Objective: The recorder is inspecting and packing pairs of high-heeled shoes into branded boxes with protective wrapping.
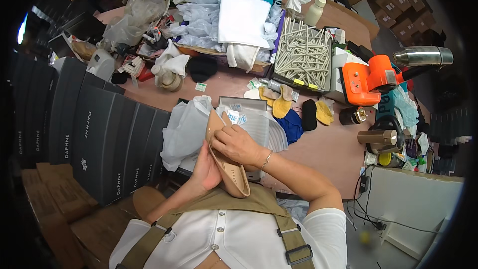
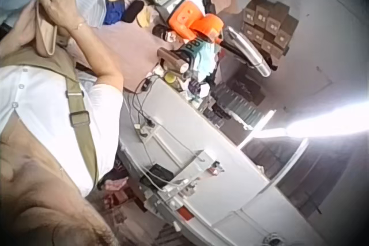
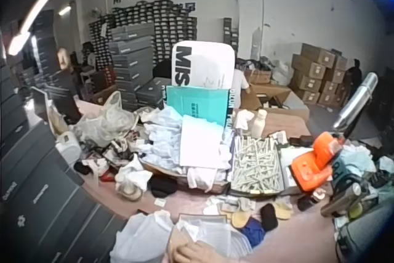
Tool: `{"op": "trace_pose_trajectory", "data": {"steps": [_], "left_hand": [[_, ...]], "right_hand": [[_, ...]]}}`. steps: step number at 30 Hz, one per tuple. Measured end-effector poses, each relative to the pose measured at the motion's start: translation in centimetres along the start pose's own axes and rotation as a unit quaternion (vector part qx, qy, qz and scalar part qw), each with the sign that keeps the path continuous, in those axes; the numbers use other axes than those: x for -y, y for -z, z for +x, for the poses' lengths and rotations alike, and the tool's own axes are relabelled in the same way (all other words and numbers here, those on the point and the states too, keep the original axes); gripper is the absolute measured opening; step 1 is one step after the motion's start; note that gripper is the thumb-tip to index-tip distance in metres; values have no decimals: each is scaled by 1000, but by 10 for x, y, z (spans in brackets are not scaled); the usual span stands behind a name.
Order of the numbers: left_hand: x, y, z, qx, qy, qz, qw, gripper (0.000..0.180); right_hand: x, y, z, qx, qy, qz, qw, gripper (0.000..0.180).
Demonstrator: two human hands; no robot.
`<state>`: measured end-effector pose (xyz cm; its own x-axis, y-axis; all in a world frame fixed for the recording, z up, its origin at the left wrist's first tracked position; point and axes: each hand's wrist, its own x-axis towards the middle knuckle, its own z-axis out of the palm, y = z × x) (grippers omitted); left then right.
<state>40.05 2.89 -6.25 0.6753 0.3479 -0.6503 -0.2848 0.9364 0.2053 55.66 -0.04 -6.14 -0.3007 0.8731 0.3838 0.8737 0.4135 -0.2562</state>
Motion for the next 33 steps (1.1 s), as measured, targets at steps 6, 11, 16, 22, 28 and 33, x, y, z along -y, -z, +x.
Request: {"op": "trace_pose_trajectory", "data": {"steps": [6,11,16,22,28,33], "left_hand": [[7,-3,-7,-26,-32,20,999,55],[14,18,12,-54,-42,31,997,55],[17,14,9,-78,-47,22,996,57],[-19,38,13,-88,-102,-32,990,55],[-16,50,14,-46,-17,20,999,56],[-7,44,11,-26,-13,18,999,64]], "right_hand": [[14,-1,-7,-20,-13,20,1000,23],[21,-10,-6,-23,-69,10,997,14],[22,-25,1,-26,-116,59,991,15],[11,-1,-50,-75,-237,197,948,20],[16,-10,-18,-21,-183,52,982,26],[25,-58,-5,64,-27,-62,996,8]]}}
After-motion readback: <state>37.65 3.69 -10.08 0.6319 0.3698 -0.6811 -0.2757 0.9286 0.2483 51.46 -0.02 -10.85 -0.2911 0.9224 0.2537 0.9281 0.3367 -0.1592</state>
